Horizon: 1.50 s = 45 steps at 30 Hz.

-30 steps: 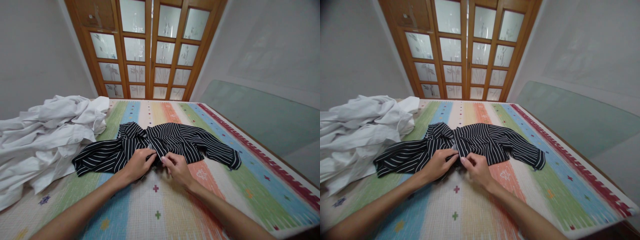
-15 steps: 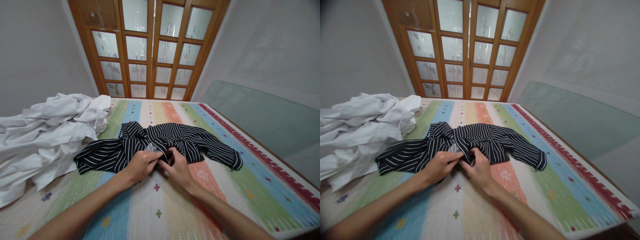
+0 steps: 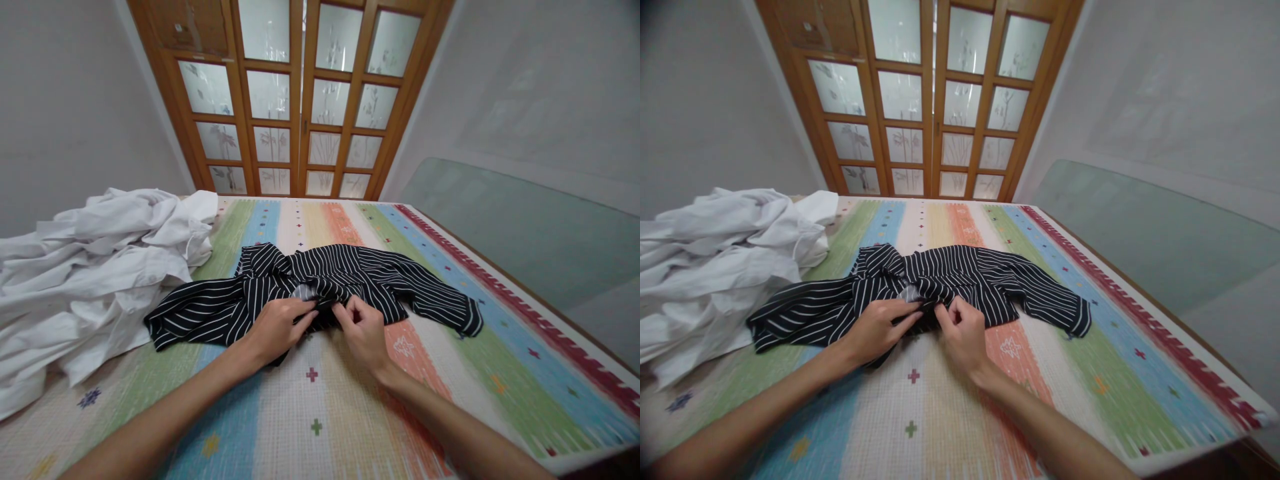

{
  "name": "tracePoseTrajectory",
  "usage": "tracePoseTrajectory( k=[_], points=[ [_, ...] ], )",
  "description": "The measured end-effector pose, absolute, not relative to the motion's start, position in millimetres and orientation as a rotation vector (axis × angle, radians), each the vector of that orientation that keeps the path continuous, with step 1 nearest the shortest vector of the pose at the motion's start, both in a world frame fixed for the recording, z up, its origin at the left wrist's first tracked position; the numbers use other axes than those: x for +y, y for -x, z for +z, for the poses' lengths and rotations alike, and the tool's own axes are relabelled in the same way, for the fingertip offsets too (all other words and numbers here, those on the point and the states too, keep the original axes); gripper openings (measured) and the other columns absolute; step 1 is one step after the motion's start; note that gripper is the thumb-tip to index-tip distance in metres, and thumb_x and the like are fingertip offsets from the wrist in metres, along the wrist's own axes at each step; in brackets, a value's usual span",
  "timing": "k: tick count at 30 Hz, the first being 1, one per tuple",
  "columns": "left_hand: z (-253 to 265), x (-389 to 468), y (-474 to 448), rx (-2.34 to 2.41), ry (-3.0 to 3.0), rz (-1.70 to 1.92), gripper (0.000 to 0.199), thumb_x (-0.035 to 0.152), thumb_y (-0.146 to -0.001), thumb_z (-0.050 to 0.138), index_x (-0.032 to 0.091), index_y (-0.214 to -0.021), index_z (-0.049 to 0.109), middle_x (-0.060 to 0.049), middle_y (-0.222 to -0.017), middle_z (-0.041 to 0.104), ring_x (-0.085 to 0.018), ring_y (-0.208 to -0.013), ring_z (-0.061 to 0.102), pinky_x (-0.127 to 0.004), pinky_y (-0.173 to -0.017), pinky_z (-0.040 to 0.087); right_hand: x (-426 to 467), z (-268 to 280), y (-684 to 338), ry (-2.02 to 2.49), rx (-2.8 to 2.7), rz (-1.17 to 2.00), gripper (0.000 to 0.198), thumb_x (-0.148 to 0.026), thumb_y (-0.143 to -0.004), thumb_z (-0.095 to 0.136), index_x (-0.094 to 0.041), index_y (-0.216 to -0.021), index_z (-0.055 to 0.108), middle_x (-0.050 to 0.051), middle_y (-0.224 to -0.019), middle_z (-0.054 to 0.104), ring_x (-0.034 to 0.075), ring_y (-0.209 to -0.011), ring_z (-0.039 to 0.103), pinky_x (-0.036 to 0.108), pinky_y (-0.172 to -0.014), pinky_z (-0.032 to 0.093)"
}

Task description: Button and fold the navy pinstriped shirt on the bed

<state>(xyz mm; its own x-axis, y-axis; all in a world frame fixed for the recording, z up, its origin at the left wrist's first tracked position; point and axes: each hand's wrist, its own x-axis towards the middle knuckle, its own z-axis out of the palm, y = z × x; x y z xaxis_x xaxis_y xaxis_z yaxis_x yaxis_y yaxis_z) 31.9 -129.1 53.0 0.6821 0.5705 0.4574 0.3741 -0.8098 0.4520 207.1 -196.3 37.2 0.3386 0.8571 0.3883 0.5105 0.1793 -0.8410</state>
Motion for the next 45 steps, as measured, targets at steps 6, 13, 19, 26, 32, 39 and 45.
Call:
tracePoseTrajectory(
  k=[6, 13, 19, 26, 32, 39, 45],
  points=[
    [52, -133, -34, 0.764, -2.552, 0.907, 0.021, 0.019, -0.09, 0.052, 0.017, -0.094, 0.072, -0.005, -0.079, 0.073, -0.015, -0.069, 0.067, -0.028, -0.066, 0.054, -198, 30, -206, 1.402, -1.434, 0.631, 0.031, -0.041, -0.08, 0.064, -0.02, -0.061, 0.052, -0.004, -0.052, 0.047, 0.011, -0.048, 0.043, 0.023, -0.046, 0.032],
    [51, -137, -36, 0.762, -2.562, 0.837, 0.023, 0.022, -0.092, 0.05, 0.016, -0.095, 0.072, -0.006, -0.075, 0.073, -0.015, -0.066, 0.067, -0.028, -0.065, 0.053, -195, 35, -203, 1.303, -1.235, 0.804, 0.027, -0.043, -0.085, 0.058, -0.02, -0.072, 0.054, -0.006, -0.051, 0.048, 0.01, -0.044, 0.046, 0.022, -0.044, 0.038],
    [57, -134, -37, 0.793, -2.341, 0.802, 0.026, 0.02, -0.093, 0.047, 0.017, -0.093, 0.072, -0.005, -0.086, 0.074, -0.017, -0.076, 0.068, -0.03, -0.072, 0.051, -194, 34, -203, 1.282, -1.245, 0.901, 0.027, -0.045, -0.085, 0.057, -0.02, -0.073, 0.053, -0.007, -0.048, 0.048, 0.009, -0.039, 0.044, 0.021, -0.041, 0.037],
    [62, -140, -38, 0.749, -2.196, 0.759, 0.027, 0.02, -0.094, 0.044, 0.017, -0.093, 0.071, -0.001, -0.08, 0.072, -0.014, -0.07, 0.064, -0.026, -0.07, 0.048, -192, 30, -205, 1.368, -1.346, 0.841, 0.02, -0.035, -0.085, 0.055, -0.021, -0.071, 0.05, -0.007, -0.05, 0.047, 0.01, -0.042, 0.047, 0.021, -0.044, 0.037],
    [58, -142, -38, 0.716, -2.281, 0.736, 0.029, 0.021, -0.094, 0.043, 0.015, -0.079, 0.068, 0.0, -0.066, 0.065, -0.01, -0.057, 0.055, -0.023, -0.058, 0.042, -191, 31, -207, 1.435, -1.433, 0.657, 0.018, -0.028, -0.083, 0.053, -0.02, -0.068, 0.05, -0.003, -0.058, 0.054, 0.011, -0.051, 0.051, 0.022, -0.05, 0.039],
    [52, -146, -40, 0.663, -2.386, 0.849, 0.03, 0.022, -0.096, 0.041, 0.014, -0.088, 0.069, -0.004, -0.07, 0.069, -0.011, -0.06, 0.061, -0.024, -0.061, 0.048, -186, 27, -211, 1.472, -1.418, 0.678, 0.016, -0.022, -0.077, 0.054, -0.02, -0.063, 0.047, -0.006, -0.051, 0.048, 0.01, -0.048, 0.047, 0.021, -0.05, 0.035],
    [66, -148, -32, 0.484, -2.562, 0.931, 0.027, 0.02, -0.094, 0.043, 0.013, -0.102, 0.067, -0.008, -0.086, 0.073, -0.014, -0.07, 0.067, -0.026, -0.065, 0.053, -176, 24, -226, 1.49, -1.305, 0.523, 0.017, -0.026, -0.076, 0.055, -0.02, -0.061, 0.048, -0.005, -0.053, 0.051, 0.011, -0.05, 0.047, 0.022, -0.049, 0.035]
  ],
)
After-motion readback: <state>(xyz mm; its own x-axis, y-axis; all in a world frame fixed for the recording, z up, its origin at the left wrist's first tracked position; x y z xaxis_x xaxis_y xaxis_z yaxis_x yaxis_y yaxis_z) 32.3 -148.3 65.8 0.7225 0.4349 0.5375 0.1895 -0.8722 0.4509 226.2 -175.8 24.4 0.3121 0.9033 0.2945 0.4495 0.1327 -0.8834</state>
